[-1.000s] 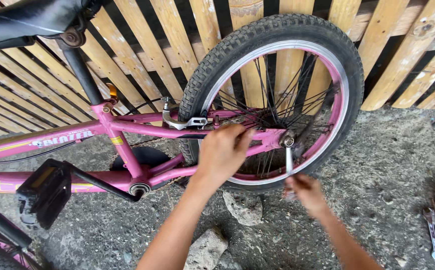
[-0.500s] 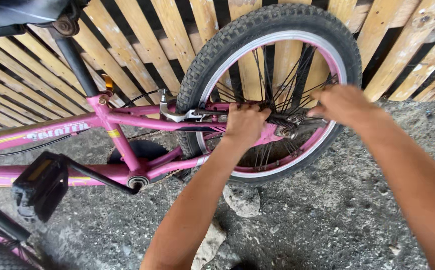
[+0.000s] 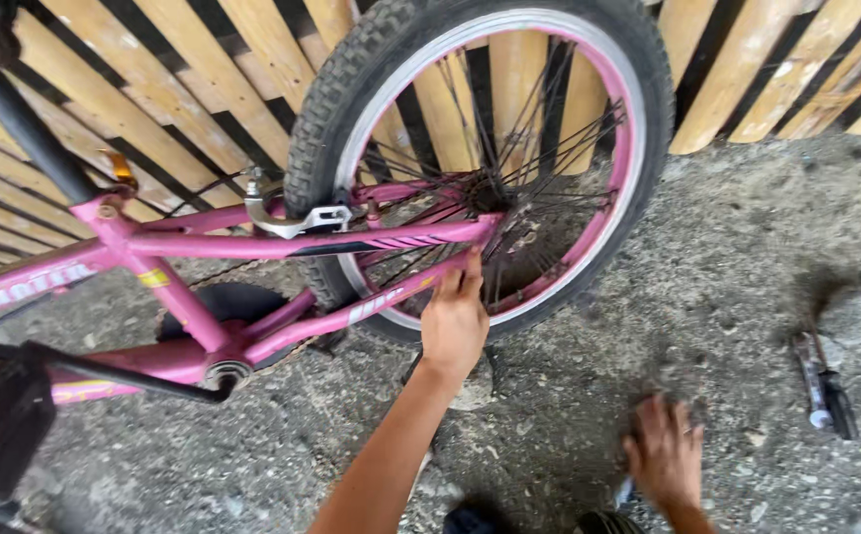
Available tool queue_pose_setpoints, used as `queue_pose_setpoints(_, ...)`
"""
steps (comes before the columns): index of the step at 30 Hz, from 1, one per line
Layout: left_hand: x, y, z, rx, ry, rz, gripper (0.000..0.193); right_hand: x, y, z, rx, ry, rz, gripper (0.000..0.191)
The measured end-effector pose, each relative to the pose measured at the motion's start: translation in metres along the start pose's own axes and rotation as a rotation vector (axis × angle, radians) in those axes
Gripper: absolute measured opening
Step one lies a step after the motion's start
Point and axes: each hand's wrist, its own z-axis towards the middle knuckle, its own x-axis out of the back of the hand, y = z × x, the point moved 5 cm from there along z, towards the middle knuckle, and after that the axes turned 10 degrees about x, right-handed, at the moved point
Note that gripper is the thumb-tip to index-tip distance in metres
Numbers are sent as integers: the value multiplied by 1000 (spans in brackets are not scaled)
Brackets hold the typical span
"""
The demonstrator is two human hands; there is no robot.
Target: The person uses a wrench to loosen and tighten the rear axle nut of a pink bicycle, then grips the seat and moves it up and down on the seat post to adjust its height, then returns to the rear wheel to work on the hub and brake area with the wrench.
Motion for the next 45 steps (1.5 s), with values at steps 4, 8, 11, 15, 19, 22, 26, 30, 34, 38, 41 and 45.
queue_pose_setpoints(4,-7,-4,-7,71,-46,-112,60,-9,-8,-38,90,412,303,70)
queue_pose_setpoints(8,-9,-5,-10,128,7,-282,55,-2,-5,-26,-48,620,744,78)
queue_pose_setpoints(11,-19,-3,-27,333,-126,-426,63,14,-10,-15,-94,772,827,80)
queue_pose_setpoints(15,-15,22,-25,162,-161,-179,53,30,-22,18,-156,366,847,50)
queue_pose_setpoints(19,9,49,22,-180,180,-52,69,131,-18,87,22,347,1027,25)
queue_pose_setpoints(22,-5,53,60,-58,-74,-94,54,234,-24,141,511,628,1256,42)
queue_pose_setpoints(26,-8,46,70,-10,-63,-150,36,280,-36,190,417,357,1340,31)
queue_pose_setpoints(30,-18,39,49,140,-184,-290,16,293,-41,185,515,451,1535,16)
queue_pose_setpoints(34,-39,56,32,205,-565,-440,21,306,-30,185,509,603,2247,11)
queue_pose_setpoints(38,-44,48,56,369,-637,-465,21,322,-11,180,206,1029,1609,52)
queue_pose_setpoints(41,-34,49,94,-16,-457,-53,21,323,-25,165,461,1005,906,32)
queue_pose_setpoints(45,-35,51,121,-36,-554,-188,21,274,-23,158,584,742,770,18)
